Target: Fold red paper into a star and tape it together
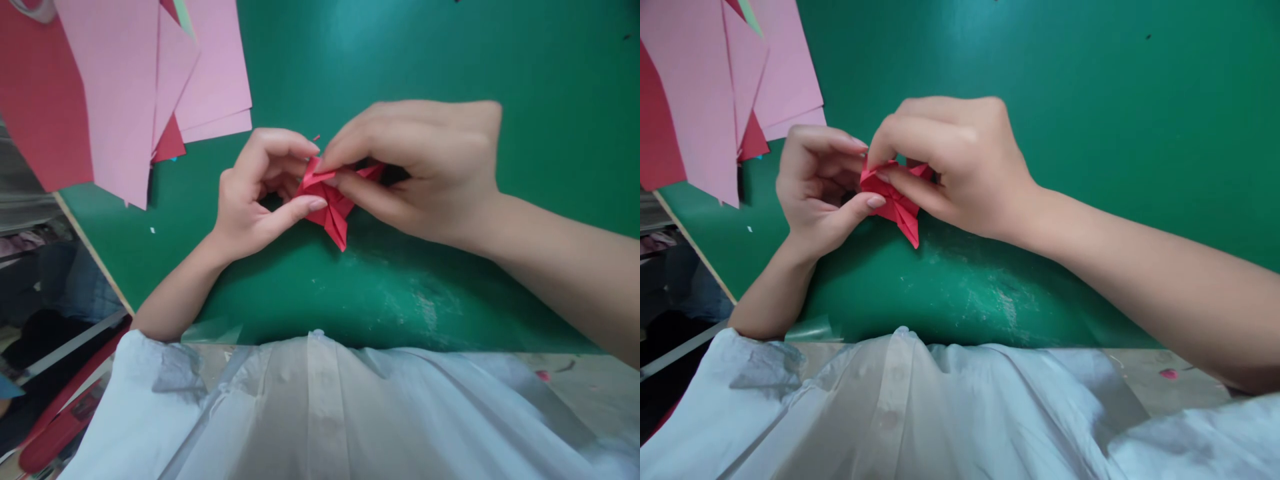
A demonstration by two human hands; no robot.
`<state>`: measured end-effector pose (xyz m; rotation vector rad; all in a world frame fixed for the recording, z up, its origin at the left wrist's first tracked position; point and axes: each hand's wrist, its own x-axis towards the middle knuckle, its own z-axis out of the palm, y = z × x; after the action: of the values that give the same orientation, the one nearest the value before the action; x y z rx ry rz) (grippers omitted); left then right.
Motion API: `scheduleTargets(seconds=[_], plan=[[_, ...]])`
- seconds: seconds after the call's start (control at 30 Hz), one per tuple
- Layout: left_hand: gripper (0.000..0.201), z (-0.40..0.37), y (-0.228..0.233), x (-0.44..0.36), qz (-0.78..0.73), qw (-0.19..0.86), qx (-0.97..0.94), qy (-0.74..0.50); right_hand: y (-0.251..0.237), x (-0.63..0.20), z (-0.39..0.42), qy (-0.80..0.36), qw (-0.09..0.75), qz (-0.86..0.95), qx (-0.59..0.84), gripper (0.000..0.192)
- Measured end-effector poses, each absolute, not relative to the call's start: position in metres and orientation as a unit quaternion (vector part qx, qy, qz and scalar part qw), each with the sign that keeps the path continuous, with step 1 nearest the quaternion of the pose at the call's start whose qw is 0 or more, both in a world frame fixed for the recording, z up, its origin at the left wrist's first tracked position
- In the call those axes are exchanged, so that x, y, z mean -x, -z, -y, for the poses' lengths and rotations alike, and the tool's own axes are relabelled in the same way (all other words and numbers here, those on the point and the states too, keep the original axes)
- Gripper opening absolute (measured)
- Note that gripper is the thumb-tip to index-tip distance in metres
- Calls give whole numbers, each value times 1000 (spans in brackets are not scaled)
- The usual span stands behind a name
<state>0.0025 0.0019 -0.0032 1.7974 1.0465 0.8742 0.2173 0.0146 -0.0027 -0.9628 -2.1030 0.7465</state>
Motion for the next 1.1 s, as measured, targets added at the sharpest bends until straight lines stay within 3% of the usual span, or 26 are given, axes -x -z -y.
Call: scheduleTargets(seconds=[0.3, 0.67, 0.97, 1.1], plan=[[39, -2, 4, -1, -407, 427, -739, -324, 4, -219, -14, -310, 344, 806, 369, 25], [47, -1, 4, -1, -433, 417, -749, -279, 4, -216, -8, -251, 306, 839, 374, 21], [33, -7, 2, -3, -365, 367, -805, -291, 8, -216, -7, -187, 378, 845, 330, 14], [34, -7, 3, -5, -358, 365, -804, -303, 6, -216, -4, -142, 367, 853, 343, 14]])
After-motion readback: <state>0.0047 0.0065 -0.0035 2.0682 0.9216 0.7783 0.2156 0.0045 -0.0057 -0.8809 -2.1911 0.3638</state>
